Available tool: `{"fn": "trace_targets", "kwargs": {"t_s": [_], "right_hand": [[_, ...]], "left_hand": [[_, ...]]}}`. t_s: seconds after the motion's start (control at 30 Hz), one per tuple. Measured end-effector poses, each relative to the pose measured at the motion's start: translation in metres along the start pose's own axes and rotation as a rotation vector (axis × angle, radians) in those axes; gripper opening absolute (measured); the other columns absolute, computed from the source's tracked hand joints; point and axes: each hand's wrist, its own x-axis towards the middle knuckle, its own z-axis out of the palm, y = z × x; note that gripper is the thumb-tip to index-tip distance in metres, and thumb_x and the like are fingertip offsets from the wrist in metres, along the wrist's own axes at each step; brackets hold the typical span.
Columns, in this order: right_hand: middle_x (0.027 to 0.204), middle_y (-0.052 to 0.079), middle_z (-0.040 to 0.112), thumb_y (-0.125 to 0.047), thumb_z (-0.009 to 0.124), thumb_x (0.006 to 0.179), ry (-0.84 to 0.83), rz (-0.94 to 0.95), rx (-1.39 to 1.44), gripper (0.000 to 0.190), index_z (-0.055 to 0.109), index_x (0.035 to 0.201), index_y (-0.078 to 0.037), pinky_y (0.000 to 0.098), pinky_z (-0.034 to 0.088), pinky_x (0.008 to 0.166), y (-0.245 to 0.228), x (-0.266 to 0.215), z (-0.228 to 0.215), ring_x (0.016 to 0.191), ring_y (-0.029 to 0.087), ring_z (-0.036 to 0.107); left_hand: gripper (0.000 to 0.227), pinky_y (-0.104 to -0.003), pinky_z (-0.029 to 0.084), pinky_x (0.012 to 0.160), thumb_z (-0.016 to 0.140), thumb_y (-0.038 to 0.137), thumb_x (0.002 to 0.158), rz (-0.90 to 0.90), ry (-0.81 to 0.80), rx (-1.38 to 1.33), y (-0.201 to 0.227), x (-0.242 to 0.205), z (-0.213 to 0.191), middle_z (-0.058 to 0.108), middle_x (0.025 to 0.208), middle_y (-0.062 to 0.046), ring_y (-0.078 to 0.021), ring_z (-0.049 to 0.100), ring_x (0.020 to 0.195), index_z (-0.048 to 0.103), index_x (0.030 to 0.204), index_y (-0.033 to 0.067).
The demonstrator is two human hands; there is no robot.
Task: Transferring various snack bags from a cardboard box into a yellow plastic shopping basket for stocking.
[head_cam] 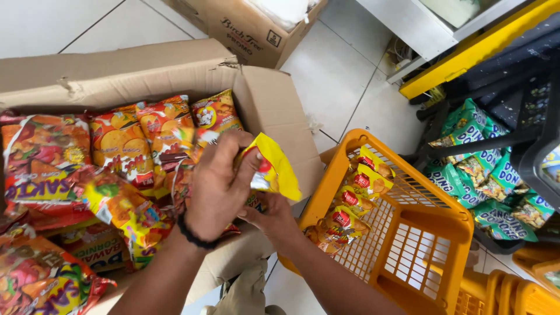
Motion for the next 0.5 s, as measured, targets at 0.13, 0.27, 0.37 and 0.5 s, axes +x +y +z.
{"fn": "trace_targets", "kwargs": {"t_s": [0.13, 0.27, 0.37, 0.5], "right_hand": [[0.142, -0.001, 0.057, -0.010, 0.083, 0.076, 0.165, 0.105, 0.115, 0.086, 0.039, 0.149, -0.018, 0.0372, 0.047, 0.110, 0.010, -0.005, -0.015, 0.129, 0.014, 0.057], [0.131, 0.007, 0.061, -0.016, 0.082, 0.090, 0.181, 0.074, 0.224, 0.068, 0.048, 0.148, -0.008, 0.0388, 0.050, 0.095, 0.050, -0.024, -0.054, 0.112, 0.017, 0.060], [0.130, 0.012, 0.062, -0.020, 0.082, 0.096, 0.170, 0.084, 0.328, 0.065, 0.049, 0.148, 0.000, 0.0365, 0.049, 0.097, 0.039, -0.040, -0.062, 0.112, 0.018, 0.061], [0.132, 0.002, 0.064, -0.024, 0.081, 0.084, 0.240, 0.209, 0.265, 0.075, 0.043, 0.146, -0.007, 0.0312, 0.052, 0.102, -0.003, -0.050, -0.053, 0.119, 0.011, 0.063]], "left_hand": [[0.013, -0.037, 0.057, 0.086, 0.063, 0.011, 0.110, -0.088, -0.047, -0.417, 0.007, -0.007, 0.027, 0.064, 0.109, -0.011, -0.0187, 0.065, 0.100, 0.055, 0.119, 0.0046], [0.040, -0.028, 0.054, 0.092, 0.066, 0.016, 0.102, -0.328, -0.167, -0.478, 0.010, 0.007, 0.031, 0.063, 0.116, -0.005, -0.0111, 0.062, 0.107, 0.045, 0.134, 0.0033], [0.071, -0.027, 0.052, 0.096, 0.076, 0.010, 0.087, -0.462, -0.335, -0.718, 0.004, 0.008, 0.037, 0.063, 0.127, -0.002, -0.0103, 0.061, 0.114, 0.037, 0.146, 0.0101], [0.054, -0.031, 0.061, 0.085, 0.083, 0.005, 0.078, -0.711, -0.302, -0.625, -0.012, -0.007, 0.061, 0.074, 0.110, -0.006, -0.0137, 0.071, 0.098, 0.057, 0.125, 0.0010]]}}
